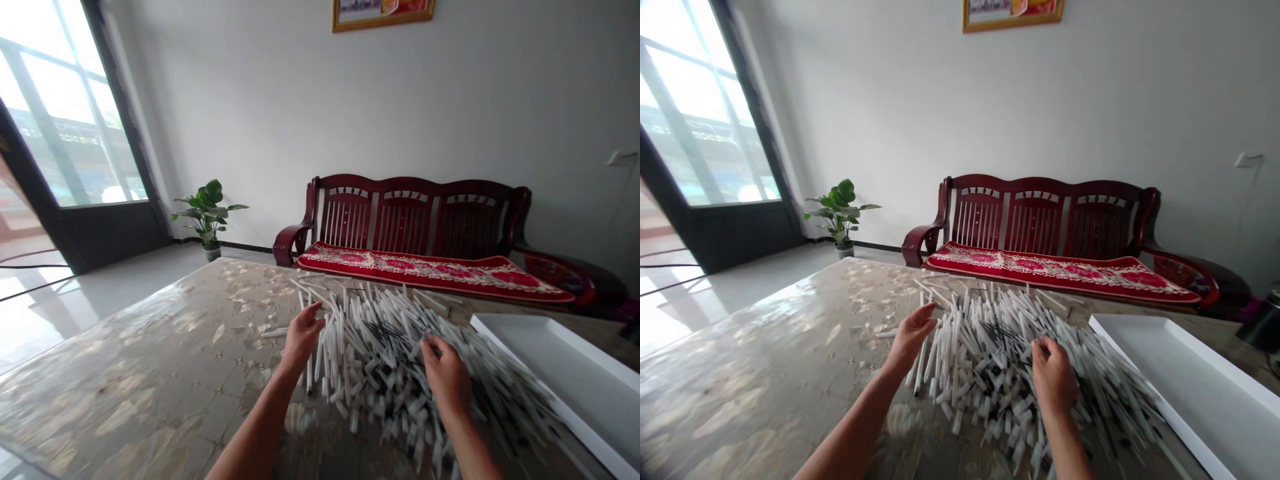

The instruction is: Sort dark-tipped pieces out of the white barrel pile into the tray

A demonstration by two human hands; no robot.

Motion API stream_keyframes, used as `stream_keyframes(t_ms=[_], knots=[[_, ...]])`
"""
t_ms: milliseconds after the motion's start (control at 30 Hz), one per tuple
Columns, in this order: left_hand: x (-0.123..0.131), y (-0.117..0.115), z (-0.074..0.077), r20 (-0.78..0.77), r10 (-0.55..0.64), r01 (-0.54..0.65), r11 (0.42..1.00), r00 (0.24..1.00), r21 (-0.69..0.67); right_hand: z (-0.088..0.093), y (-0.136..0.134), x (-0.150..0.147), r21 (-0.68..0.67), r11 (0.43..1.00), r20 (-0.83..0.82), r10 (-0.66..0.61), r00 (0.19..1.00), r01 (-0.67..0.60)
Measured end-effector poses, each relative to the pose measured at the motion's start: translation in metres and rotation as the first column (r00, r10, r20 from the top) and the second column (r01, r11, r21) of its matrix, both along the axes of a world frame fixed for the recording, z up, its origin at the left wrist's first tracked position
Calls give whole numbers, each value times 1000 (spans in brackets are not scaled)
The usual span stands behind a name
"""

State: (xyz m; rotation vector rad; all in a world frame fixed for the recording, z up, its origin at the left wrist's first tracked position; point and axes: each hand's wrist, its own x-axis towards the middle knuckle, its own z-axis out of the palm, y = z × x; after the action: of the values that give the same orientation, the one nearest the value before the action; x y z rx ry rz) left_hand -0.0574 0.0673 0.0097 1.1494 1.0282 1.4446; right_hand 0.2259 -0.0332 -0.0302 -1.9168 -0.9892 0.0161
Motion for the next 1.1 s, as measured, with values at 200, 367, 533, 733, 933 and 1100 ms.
stream_keyframes(t_ms=[200,367,533,733,933,1100], knots=[[-36,-19,16,-849,89,-108,993,520,38,7,1,-18,103,991,73,78,994,-86],[-31,-31,12,-982,-28,-64,997,187,-40,11,0,-23,138,981,50,134,990,-140],[-23,-32,5,-984,-77,-20,996,161,-82,11,1,-24,138,979,47,142,989,-147],[-25,-30,4,-963,-70,-85,992,258,-95,11,1,-27,170,970,57,167,984,-175],[-21,-26,5,-700,-166,19,977,695,-213,15,1,-39,234,928,33,290,956,-290],[20,-43,4,151,-250,283,923,956,-263,25,-10,-66,108,831,-151,556,817,-545]])
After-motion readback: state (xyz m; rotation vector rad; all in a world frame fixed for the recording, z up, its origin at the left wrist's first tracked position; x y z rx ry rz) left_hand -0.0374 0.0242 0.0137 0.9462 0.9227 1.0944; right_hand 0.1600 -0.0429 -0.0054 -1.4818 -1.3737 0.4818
